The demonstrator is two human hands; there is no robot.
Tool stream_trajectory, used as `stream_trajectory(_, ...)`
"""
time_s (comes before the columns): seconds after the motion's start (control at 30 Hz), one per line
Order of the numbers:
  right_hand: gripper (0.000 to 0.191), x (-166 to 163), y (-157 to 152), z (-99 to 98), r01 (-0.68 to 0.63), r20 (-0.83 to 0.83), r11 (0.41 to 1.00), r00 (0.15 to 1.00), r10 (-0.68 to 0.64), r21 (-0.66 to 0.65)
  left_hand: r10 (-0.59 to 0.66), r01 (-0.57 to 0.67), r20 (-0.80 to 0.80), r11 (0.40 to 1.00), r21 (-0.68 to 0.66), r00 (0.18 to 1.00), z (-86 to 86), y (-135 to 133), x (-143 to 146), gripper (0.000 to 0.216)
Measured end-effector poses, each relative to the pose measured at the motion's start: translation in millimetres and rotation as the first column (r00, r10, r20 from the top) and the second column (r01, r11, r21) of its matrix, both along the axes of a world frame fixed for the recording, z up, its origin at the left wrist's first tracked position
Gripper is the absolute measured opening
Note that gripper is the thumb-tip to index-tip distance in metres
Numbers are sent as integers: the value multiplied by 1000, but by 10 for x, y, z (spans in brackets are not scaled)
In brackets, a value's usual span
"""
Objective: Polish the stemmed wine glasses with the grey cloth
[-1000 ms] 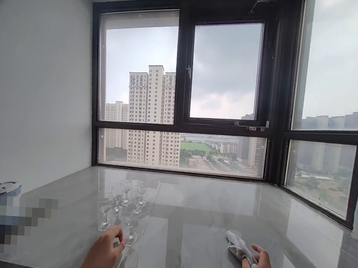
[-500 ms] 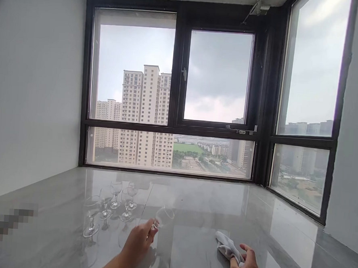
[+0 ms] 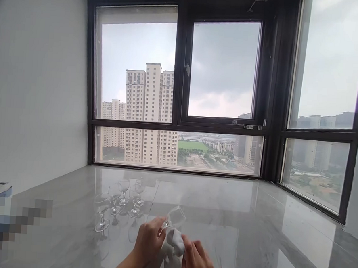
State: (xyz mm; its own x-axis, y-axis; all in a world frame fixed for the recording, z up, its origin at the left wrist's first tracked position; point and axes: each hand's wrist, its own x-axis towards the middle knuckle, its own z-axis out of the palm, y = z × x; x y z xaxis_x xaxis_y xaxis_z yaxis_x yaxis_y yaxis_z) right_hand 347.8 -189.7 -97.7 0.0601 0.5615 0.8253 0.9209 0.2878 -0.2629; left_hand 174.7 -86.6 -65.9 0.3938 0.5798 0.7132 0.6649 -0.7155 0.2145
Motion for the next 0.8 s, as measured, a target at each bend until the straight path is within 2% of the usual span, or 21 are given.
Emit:
stream_trajectory(0.07, 57, -250, 94, 248, -67, 103, 998, 992, 67, -6, -60, 63, -45, 995, 74, 997, 10, -12, 6, 25)
stream_trajectory(0.13, 58, -356, 176, 537, -17, 124, 998, 992, 25, -59, -71, 77, -50, 989, 125, 996, 11, -9, 4, 19)
stream_trajectory(0.23, 58, -309, 279, 910, 59, 129, 988, 991, -41, -143, -68, 81, -84, 983, 167, 994, 5, -9, 2, 17)
stream_trajectory(0.33, 57, -110, 385, 1148, 125, 67, 965, 991, -112, -232, -148, 180, -172, 964, 194, 974, 8, -35, 4, 15)
stream_trajectory(0.4, 55, 53, 448, 1223, 104, -40, 949, 992, -121, -299, -184, 214, -161, 957, 194, 970, 16, -51, 1, 10)
stream_trajectory(0.47, 51, 188, 484, 1225, 97, -127, 941, 981, -145, -324, -173, 187, -90, 967, 174, 981, 23, -52, -7, 8)
stream_trajectory(0.6, 48, 245, 456, 1098, 153, -151, 952, 968, -198, -266, -124, 124, -5, 987, 104, 992, 25, -18, -14, 11)
stream_trajectory(0.7, 46, 169, 395, 1066, 49, -177, 971, 980, -92, -233, -97, 97, -4, 992, 76, 995, 27, 5, -8, 12)
stream_trajectory(0.8, 45, 128, 329, 1169, -87, -221, 971, 975, 37, -221, -28, 26, 25, 997, 68, 999, 34, 10, -10, 14)
